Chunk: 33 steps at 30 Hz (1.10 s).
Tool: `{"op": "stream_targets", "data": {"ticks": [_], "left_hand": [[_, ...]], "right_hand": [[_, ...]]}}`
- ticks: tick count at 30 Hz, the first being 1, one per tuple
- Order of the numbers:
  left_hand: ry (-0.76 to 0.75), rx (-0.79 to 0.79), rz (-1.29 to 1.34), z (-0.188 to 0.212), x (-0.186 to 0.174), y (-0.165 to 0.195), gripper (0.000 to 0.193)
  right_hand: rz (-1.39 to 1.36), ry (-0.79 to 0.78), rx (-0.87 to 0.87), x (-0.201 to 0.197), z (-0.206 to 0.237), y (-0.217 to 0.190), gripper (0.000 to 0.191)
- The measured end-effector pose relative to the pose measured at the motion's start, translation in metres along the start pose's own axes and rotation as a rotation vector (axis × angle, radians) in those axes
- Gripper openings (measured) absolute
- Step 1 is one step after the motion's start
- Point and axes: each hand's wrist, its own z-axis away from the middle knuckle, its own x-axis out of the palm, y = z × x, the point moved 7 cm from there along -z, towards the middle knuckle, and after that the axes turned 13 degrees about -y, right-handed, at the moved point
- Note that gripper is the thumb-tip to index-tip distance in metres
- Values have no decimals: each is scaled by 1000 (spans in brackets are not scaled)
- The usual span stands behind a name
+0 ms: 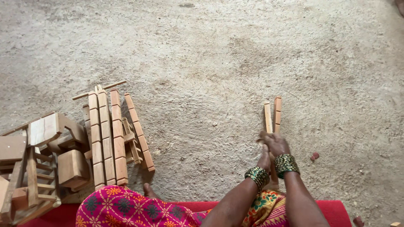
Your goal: The person sits on a red mat and assembles small wooden furniture pieces. They pick up wooden slats, align them, and interlock them to form parts of a miniature chair or stool. The person handles the pieces one at a time, occasionally setting them down and picking up another.
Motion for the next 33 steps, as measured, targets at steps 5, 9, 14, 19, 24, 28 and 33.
{"op": "stream_targets", "data": {"ticks": [5, 9, 14, 19, 24, 28, 33], "left_hand": [[-5, 1, 40, -3, 0, 1, 98], [-12, -12, 66, -3, -2, -2, 100], [38, -110, 73, 5, -14, -12, 102], [78, -95, 73, 18, -29, -11, 96], [53, -7, 76, 34, -45, -6, 95], [95, 25, 127, 54, -73, -8, 95], [129, 54, 145, 82, -110, -6, 94]], "right_hand": [[-168, -144, -70, 23, -12, -3, 34], [14, -12, 37, 14, -17, 8, 35], [66, 21, -59, -4, -17, 20, 37], [47, -24, 1, -4, -17, 29, 41], [53, -87, 137, 6, 3, 13, 37], [274, 56, 159, -3, 13, -13, 39], [707, 264, 41, -19, -4, -22, 37]]}}
